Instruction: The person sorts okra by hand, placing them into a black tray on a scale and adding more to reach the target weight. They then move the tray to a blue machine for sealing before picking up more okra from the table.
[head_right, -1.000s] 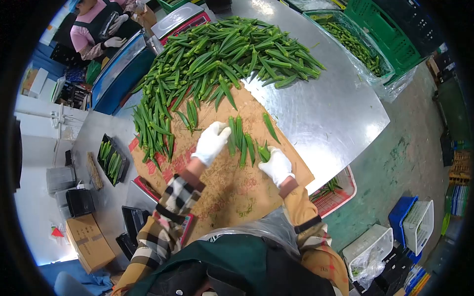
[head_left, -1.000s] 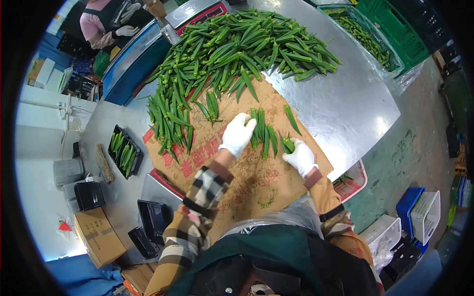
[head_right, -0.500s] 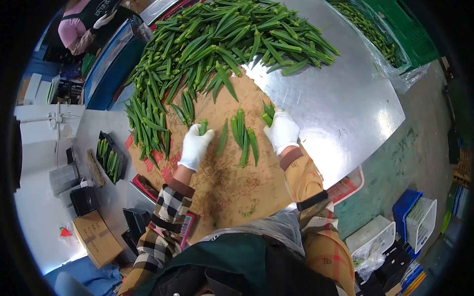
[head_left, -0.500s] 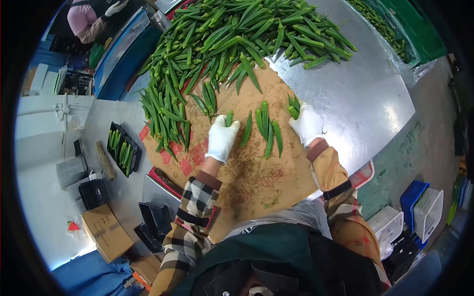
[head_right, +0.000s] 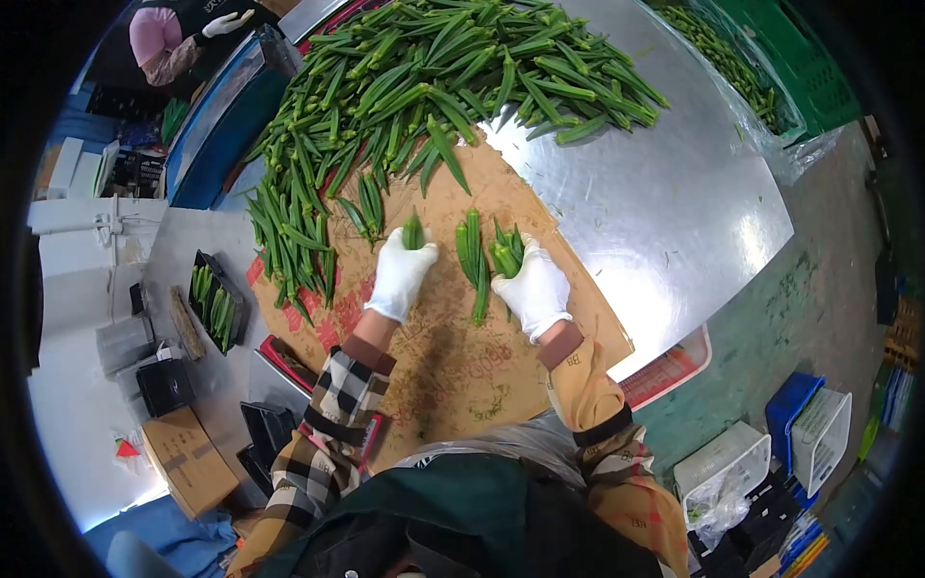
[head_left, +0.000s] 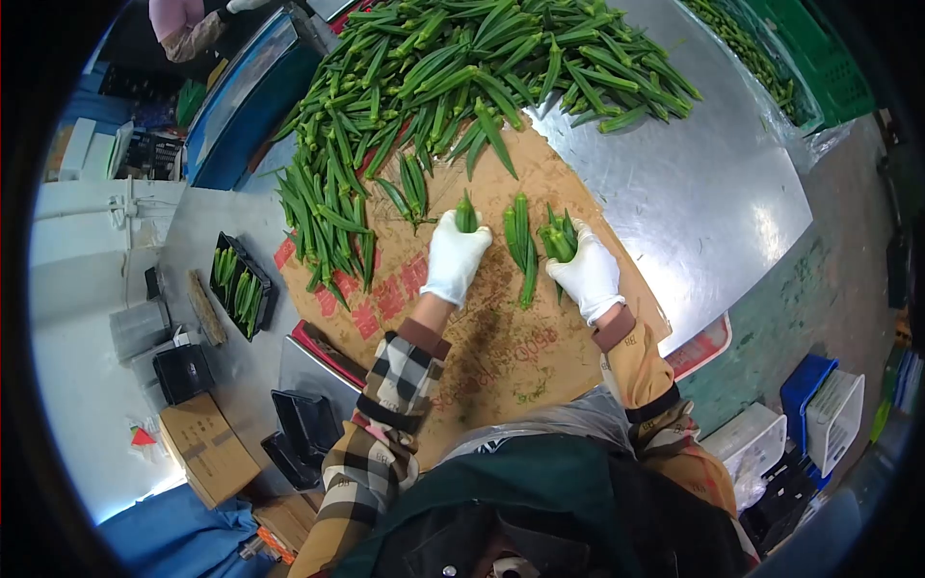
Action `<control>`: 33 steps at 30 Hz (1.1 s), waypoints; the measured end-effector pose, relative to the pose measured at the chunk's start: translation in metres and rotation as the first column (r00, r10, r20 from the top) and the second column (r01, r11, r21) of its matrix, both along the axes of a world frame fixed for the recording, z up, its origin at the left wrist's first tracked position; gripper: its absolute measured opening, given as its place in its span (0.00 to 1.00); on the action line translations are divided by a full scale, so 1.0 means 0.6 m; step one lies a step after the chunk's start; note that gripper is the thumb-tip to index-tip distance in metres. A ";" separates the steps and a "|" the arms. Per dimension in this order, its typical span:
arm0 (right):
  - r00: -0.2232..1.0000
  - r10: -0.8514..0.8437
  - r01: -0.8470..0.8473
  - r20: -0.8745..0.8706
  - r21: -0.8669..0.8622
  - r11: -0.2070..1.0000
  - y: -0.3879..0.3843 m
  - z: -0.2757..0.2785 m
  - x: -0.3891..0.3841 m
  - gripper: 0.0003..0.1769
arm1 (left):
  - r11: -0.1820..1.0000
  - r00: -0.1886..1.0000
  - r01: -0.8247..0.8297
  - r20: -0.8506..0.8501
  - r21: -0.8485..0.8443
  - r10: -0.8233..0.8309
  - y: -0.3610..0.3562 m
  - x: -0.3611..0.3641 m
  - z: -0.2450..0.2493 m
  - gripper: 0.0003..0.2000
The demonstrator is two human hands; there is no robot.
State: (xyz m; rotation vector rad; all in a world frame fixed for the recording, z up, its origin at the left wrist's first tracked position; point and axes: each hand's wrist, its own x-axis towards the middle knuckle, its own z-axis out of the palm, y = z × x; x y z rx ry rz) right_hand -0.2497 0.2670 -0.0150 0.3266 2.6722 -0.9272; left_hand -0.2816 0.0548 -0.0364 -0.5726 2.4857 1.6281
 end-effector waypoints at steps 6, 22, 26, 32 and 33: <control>0.982 0.171 -0.147 -0.082 0.243 0.959 -0.083 -0.031 0.036 0.52 | 0.978 0.973 0.162 0.187 -0.129 -0.137 0.051 -0.008 -0.019 0.16; 0.992 0.053 -0.057 -0.115 -0.028 0.998 -0.019 -0.006 0.024 0.49 | 0.917 0.935 -0.071 -0.347 -0.393 -0.076 -0.074 0.002 0.044 0.16; 0.929 0.247 -0.209 -0.276 0.160 0.965 -0.062 -0.012 0.034 0.43 | 0.800 0.948 0.059 -0.217 -0.597 -0.232 0.007 -0.044 0.031 0.12; 0.718 0.640 -0.449 -0.273 0.521 0.726 -0.048 -0.051 0.030 0.17 | 0.729 0.945 0.289 0.062 -0.621 -0.322 0.026 -0.037 -0.001 0.10; 0.717 0.662 -0.475 -0.218 0.543 0.693 -0.041 -0.051 0.029 0.16 | 0.768 0.973 0.217 0.068 -0.602 -0.222 0.019 -0.042 0.022 0.13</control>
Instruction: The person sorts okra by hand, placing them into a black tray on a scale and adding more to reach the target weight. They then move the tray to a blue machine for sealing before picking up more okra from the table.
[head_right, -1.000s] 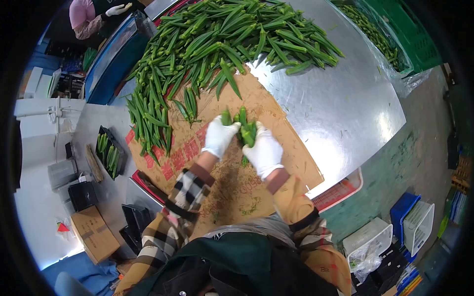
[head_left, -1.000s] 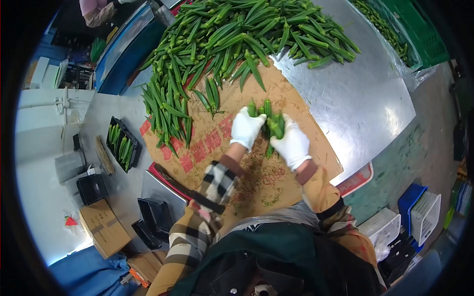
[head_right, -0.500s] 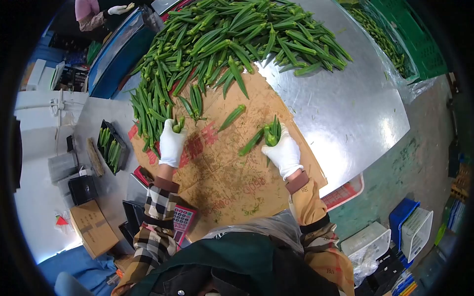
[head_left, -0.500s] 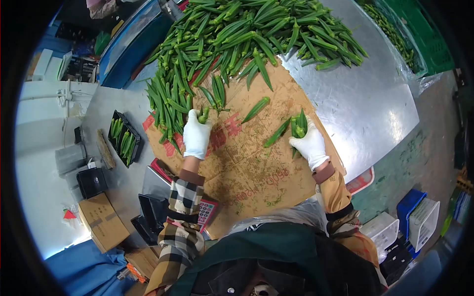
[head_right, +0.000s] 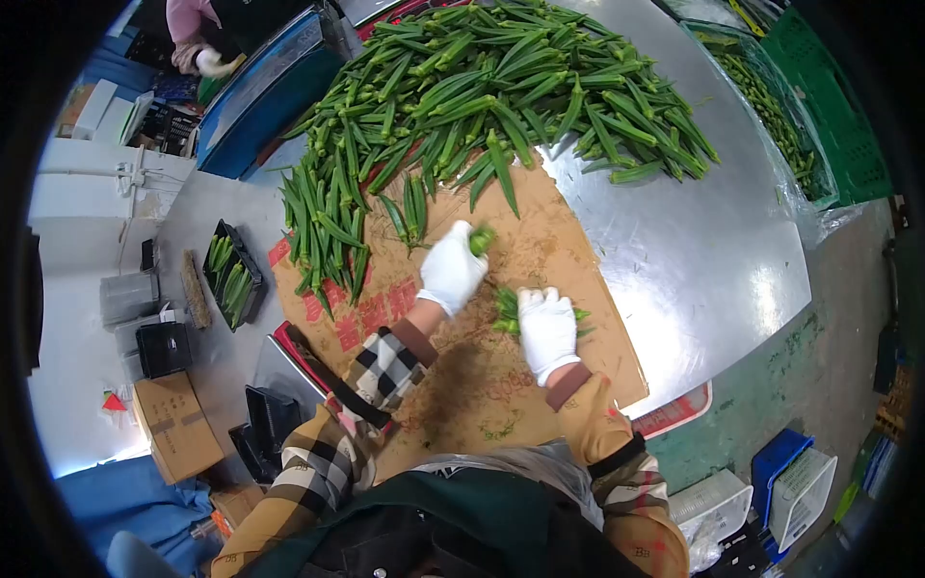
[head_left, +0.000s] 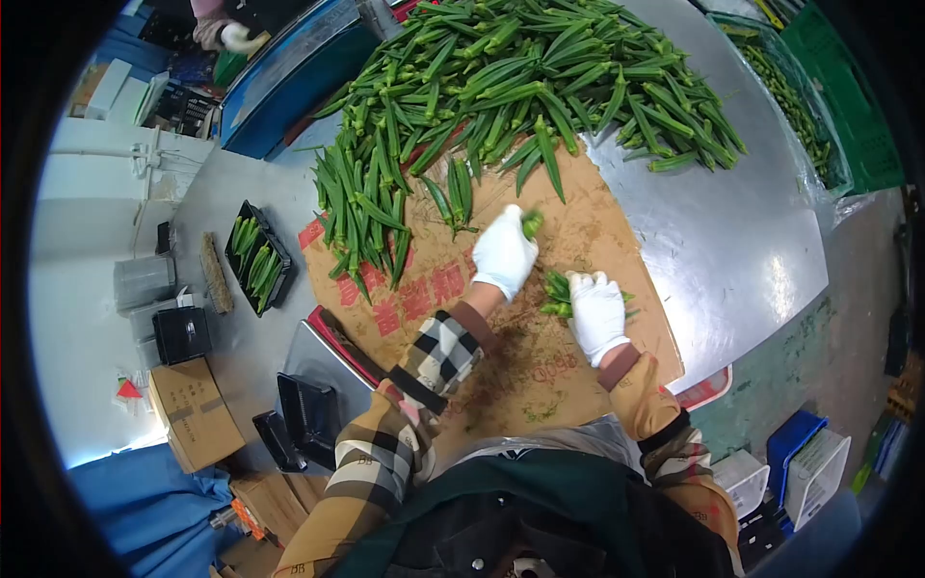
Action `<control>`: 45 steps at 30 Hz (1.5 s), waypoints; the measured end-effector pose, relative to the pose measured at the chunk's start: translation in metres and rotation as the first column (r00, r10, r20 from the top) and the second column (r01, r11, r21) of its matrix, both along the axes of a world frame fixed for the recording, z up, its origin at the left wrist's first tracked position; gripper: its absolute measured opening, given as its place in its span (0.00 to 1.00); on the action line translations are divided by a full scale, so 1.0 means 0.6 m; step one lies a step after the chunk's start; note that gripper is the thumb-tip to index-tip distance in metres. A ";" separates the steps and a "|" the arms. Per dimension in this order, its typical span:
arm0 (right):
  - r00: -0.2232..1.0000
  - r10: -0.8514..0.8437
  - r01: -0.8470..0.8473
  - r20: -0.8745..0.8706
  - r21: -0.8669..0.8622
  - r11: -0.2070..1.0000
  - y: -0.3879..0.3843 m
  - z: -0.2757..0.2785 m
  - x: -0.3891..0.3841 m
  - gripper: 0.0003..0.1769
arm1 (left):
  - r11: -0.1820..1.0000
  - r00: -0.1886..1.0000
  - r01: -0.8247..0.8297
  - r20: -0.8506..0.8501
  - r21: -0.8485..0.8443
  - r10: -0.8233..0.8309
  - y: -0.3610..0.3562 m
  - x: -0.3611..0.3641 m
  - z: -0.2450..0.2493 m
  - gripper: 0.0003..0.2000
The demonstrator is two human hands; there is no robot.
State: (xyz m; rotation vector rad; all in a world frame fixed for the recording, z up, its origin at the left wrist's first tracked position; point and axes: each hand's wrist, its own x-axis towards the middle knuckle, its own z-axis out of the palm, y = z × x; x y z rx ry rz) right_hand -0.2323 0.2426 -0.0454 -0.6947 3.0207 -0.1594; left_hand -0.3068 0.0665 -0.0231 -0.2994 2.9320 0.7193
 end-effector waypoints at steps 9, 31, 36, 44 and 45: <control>0.990 -0.001 -0.011 0.140 0.086 0.996 0.023 -0.014 0.018 0.38 | 0.939 0.948 -0.317 0.051 0.131 0.313 -0.229 -0.113 0.001 0.33; 0.228 0.714 0.972 0.661 -0.195 -0.130 -0.009 0.135 0.032 0.23 | -0.230 0.905 -0.409 0.360 0.883 -0.226 -0.088 0.207 0.133 0.22; 0.481 0.349 0.842 0.804 -0.535 0.072 -0.020 0.098 0.067 0.23 | 0.505 0.947 -0.111 0.245 0.856 -0.209 -0.062 0.224 0.157 0.22; 0.526 0.289 0.800 0.800 -0.581 0.149 -0.030 0.112 0.096 0.24 | 0.211 0.980 -0.191 0.200 0.959 -0.021 -0.036 0.257 0.123 0.23; 0.482 0.265 0.851 0.835 -0.519 0.085 -0.044 0.106 0.109 0.23 | 0.247 0.975 -0.218 0.221 0.944 0.016 -0.033 0.255 0.115 0.23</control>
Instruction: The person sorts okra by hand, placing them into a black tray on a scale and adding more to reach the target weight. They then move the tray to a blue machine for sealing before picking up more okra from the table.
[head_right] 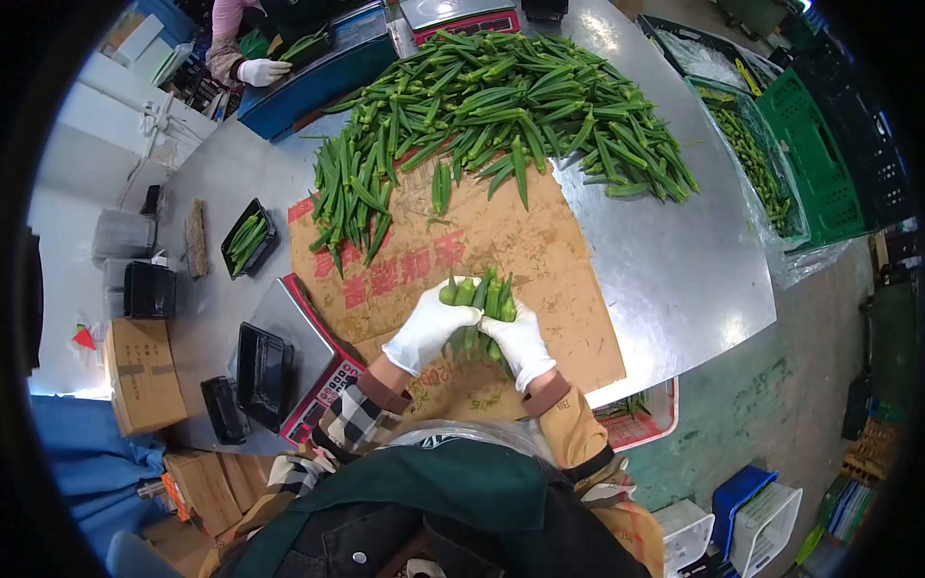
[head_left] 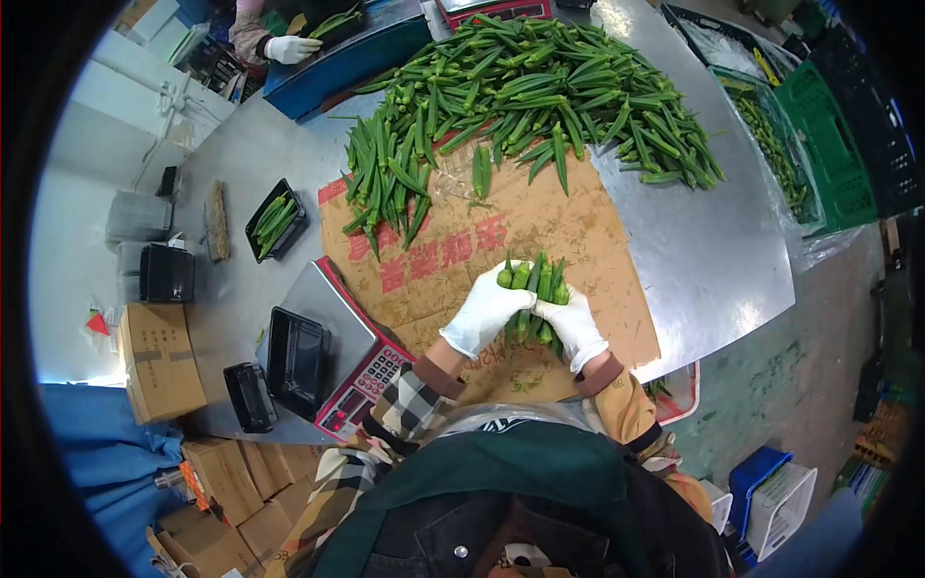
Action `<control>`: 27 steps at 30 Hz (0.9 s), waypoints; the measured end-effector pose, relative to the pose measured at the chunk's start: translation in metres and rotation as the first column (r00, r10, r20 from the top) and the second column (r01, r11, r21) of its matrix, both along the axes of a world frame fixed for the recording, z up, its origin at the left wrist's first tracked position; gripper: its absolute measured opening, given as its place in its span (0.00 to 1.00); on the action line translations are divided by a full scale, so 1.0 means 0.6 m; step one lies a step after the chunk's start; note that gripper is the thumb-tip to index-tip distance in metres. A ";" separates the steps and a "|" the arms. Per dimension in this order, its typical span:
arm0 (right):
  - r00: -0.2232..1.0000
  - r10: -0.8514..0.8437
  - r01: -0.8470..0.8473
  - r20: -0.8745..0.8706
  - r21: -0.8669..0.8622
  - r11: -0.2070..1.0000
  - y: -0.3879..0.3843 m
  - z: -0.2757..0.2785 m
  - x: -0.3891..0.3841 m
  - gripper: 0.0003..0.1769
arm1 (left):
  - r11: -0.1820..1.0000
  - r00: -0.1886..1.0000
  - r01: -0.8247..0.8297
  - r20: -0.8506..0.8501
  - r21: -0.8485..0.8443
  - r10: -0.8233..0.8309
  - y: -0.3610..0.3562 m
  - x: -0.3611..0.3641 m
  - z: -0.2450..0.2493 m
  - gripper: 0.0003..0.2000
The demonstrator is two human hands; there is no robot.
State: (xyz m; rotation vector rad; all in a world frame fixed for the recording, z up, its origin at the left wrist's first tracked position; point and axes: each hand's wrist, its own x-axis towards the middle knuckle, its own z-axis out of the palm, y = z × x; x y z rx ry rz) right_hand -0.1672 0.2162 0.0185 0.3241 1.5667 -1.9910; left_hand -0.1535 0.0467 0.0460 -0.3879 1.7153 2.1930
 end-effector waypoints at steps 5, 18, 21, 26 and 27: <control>0.977 0.153 -0.126 0.149 -0.175 0.976 0.031 0.020 -0.011 0.23 | 0.899 0.977 -0.076 0.212 0.431 -0.019 -0.043 0.020 0.019 0.25; 0.959 0.268 -0.222 0.094 -0.344 0.913 -0.028 0.069 0.036 0.41 | 0.750 0.987 -0.142 0.146 0.646 0.061 -0.014 0.095 -0.044 0.33; 0.916 0.400 -0.377 0.020 -0.296 0.878 -0.008 0.126 0.031 0.43 | 0.572 0.991 -0.133 0.093 0.809 0.099 -0.038 0.108 -0.048 0.38; 0.925 0.353 -0.379 -0.137 -0.321 0.868 -0.019 0.171 0.033 0.36 | 0.480 0.968 -0.040 -0.085 0.876 0.236 -0.083 0.109 -0.026 0.45; 0.934 0.334 -0.358 -0.131 -0.309 0.881 -0.016 0.168 0.029 0.36 | 0.333 0.966 0.073 -0.150 0.940 0.212 -0.092 0.107 -0.014 0.45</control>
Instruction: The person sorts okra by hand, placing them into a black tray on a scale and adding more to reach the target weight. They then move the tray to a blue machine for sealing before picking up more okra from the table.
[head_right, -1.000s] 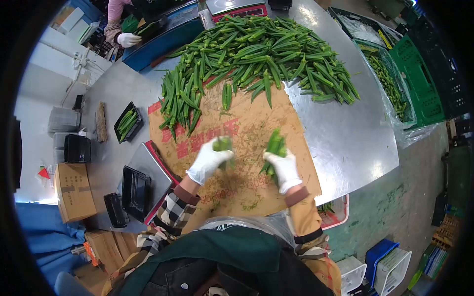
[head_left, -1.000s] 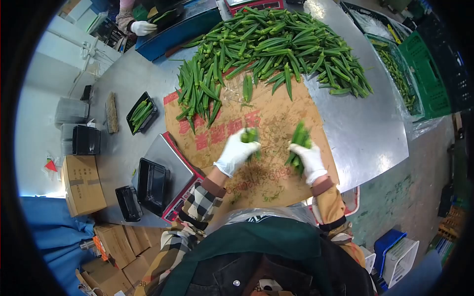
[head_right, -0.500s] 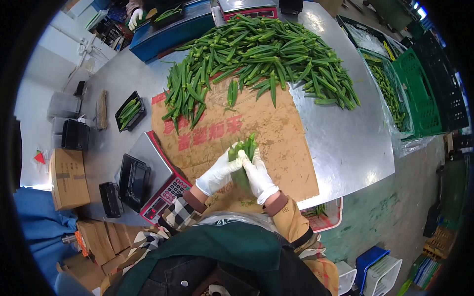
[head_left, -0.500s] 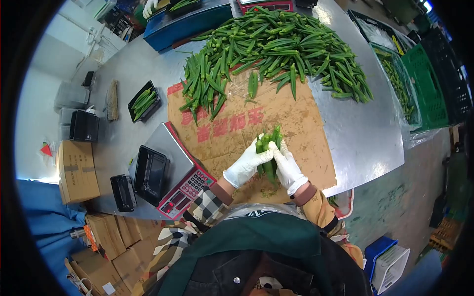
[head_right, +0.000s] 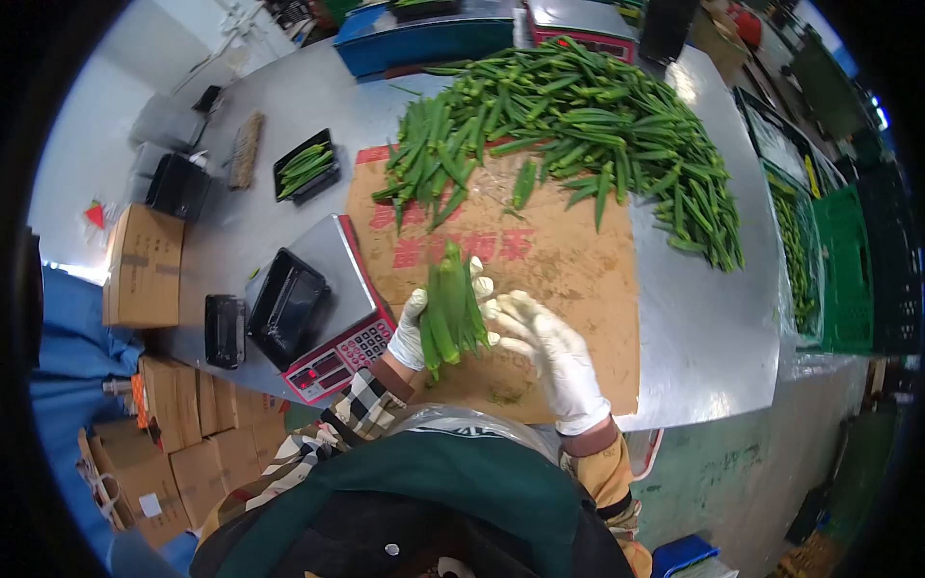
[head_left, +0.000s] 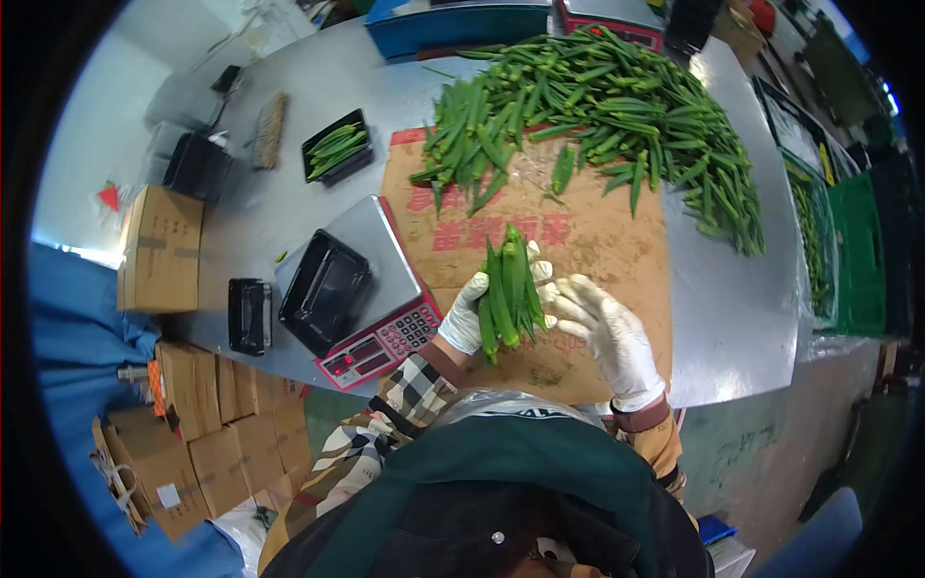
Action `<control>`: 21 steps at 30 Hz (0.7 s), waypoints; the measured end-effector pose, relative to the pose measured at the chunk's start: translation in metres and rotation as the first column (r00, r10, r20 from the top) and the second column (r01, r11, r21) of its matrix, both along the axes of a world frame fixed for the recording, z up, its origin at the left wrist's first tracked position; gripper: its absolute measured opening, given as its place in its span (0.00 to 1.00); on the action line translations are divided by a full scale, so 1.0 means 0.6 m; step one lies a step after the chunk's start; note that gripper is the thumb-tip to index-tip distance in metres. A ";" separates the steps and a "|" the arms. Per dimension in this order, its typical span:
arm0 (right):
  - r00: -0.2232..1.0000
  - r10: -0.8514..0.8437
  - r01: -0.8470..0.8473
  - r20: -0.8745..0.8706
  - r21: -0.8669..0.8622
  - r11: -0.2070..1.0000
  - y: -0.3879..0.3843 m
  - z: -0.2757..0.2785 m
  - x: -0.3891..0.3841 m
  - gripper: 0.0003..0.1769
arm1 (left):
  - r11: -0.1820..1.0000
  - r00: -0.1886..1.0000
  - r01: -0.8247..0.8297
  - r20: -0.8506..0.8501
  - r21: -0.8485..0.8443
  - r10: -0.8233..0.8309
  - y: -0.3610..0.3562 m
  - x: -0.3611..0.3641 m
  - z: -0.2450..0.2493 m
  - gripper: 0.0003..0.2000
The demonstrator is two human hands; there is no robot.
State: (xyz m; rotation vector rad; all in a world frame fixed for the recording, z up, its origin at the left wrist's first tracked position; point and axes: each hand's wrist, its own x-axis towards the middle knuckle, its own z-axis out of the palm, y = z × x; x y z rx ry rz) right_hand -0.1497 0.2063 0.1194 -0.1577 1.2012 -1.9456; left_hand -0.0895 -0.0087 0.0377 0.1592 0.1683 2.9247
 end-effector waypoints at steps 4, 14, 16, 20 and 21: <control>0.988 -0.147 0.153 -0.052 0.137 0.979 0.021 -0.039 -0.007 0.30 | 0.984 0.985 -0.170 -0.020 -0.045 0.170 -0.108 0.059 0.093 0.43; 0.972 -0.185 0.138 0.146 0.285 0.949 0.041 -0.154 0.027 0.22 | -0.053 0.824 0.184 0.125 -0.982 0.553 -0.381 0.259 0.192 0.44; 0.974 -0.161 0.111 0.160 0.283 0.953 0.031 -0.159 0.031 0.22 | -0.391 0.808 0.387 0.103 -0.835 0.579 -0.404 0.275 0.115 0.46; 0.994 -0.103 0.079 0.049 0.354 0.932 0.039 -0.182 0.032 0.20 | -0.196 0.633 0.168 -0.047 -0.966 0.773 -0.393 0.287 0.140 0.34; 0.996 -0.084 0.080 -0.008 0.423 0.902 0.050 -0.202 0.030 0.19 | -0.265 0.604 0.140 -0.130 -0.954 0.786 -0.402 0.301 0.147 0.32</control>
